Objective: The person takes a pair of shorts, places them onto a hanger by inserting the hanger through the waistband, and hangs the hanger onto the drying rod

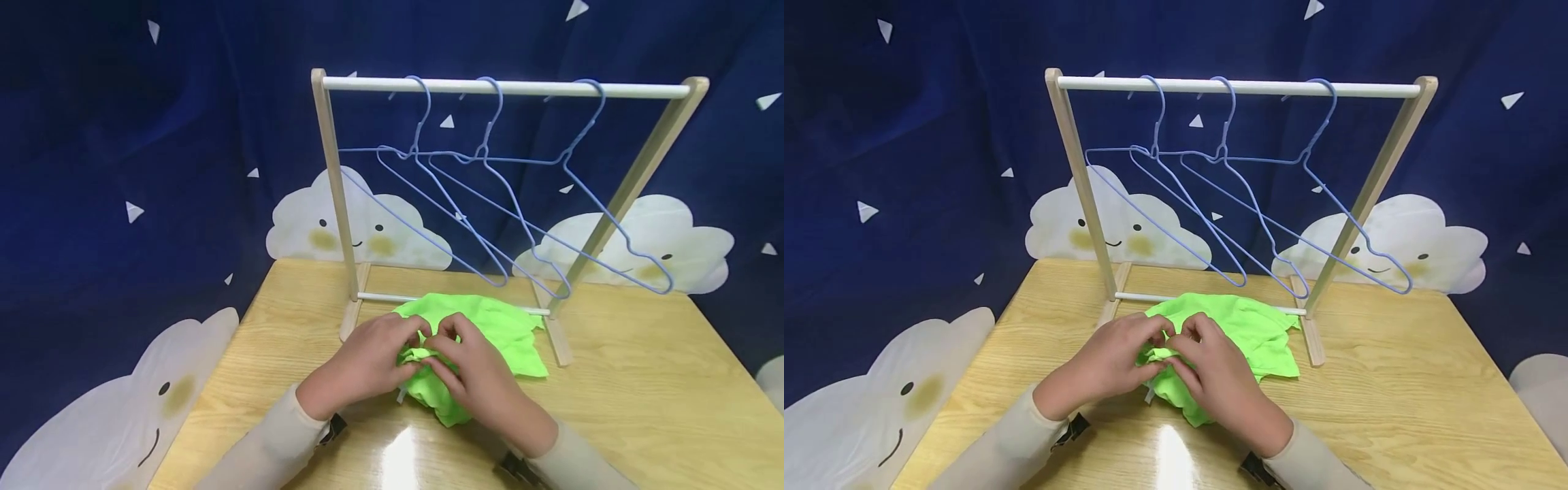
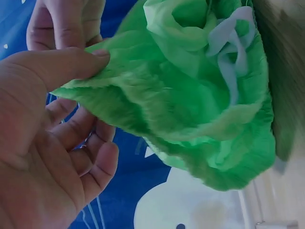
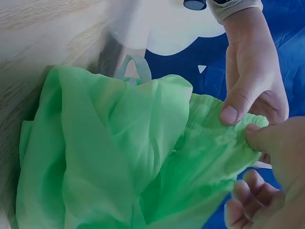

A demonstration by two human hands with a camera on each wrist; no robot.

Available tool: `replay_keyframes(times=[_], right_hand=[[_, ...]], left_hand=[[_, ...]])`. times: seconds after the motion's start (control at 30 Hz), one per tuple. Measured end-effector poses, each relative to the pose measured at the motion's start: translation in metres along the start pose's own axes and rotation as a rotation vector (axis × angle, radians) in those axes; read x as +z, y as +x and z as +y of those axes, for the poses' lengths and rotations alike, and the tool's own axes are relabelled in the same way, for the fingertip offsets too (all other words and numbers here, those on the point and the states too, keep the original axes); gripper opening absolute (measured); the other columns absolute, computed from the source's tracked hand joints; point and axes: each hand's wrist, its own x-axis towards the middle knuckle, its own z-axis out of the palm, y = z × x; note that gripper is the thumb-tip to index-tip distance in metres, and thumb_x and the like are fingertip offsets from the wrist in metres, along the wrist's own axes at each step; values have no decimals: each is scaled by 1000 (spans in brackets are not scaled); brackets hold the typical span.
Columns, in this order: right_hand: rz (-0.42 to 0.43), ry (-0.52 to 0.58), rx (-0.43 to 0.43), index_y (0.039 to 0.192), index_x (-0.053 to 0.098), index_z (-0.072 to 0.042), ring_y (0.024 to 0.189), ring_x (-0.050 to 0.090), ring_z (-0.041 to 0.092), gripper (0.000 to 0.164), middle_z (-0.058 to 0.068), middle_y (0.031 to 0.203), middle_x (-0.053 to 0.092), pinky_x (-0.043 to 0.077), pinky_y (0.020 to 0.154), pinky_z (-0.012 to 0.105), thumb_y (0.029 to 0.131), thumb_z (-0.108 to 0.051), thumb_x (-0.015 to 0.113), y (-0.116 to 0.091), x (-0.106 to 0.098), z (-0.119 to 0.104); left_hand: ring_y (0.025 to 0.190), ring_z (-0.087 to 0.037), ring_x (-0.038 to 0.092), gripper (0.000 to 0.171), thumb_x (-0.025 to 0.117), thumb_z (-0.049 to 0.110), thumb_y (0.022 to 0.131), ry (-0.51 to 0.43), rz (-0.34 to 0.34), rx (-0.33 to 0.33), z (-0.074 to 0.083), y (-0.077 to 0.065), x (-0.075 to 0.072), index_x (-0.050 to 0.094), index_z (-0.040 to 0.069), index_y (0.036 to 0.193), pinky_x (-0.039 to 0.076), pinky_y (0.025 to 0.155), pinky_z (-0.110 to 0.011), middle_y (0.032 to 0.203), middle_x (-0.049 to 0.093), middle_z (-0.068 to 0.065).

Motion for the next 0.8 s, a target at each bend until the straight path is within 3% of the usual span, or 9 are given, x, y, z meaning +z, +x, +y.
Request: replay_keyframes(times=[0.2, 0.47, 0.67, 0.8], right_hand=[[62, 60, 3, 102, 78, -17, 101, 54, 20, 12, 2, 108, 58, 52, 82, 39, 91, -17, 84, 2, -6, 3], [107, 88, -4, 104, 78, -16, 97, 62, 16, 18, -4, 106, 68, 54, 83, 32, 88, -11, 85, 6, -14, 5], [75, 134, 70, 105, 77, -15, 94, 66, 13, 12, -6, 101, 72, 53, 88, 25, 93, -13, 82, 5, -23, 3], [104, 176, 86, 107, 78, -13, 92, 66, 13, 16, -5, 101, 74, 52, 86, 19, 93, -7, 83, 5, -30, 3]], left_hand=[[95, -10, 65, 21, 89, 23, 90, -14, 26, 29, -8, 2, 4, 80, 20, 109, 57, 80, -27, 104, 73, 10], [101, -13, 70, 19, 85, 22, 90, -7, 73, 46, -16, 2, 8, 81, 18, 108, 61, 86, -32, 108, 74, 7], [101, -15, 74, 17, 85, 20, 89, -17, 99, 63, -16, 3, 6, 80, 16, 105, 61, 93, -36, 102, 80, 6], [96, -15, 71, 18, 85, 16, 85, -36, 115, 55, -16, 3, 4, 77, 16, 100, 58, 100, -39, 96, 77, 6]])
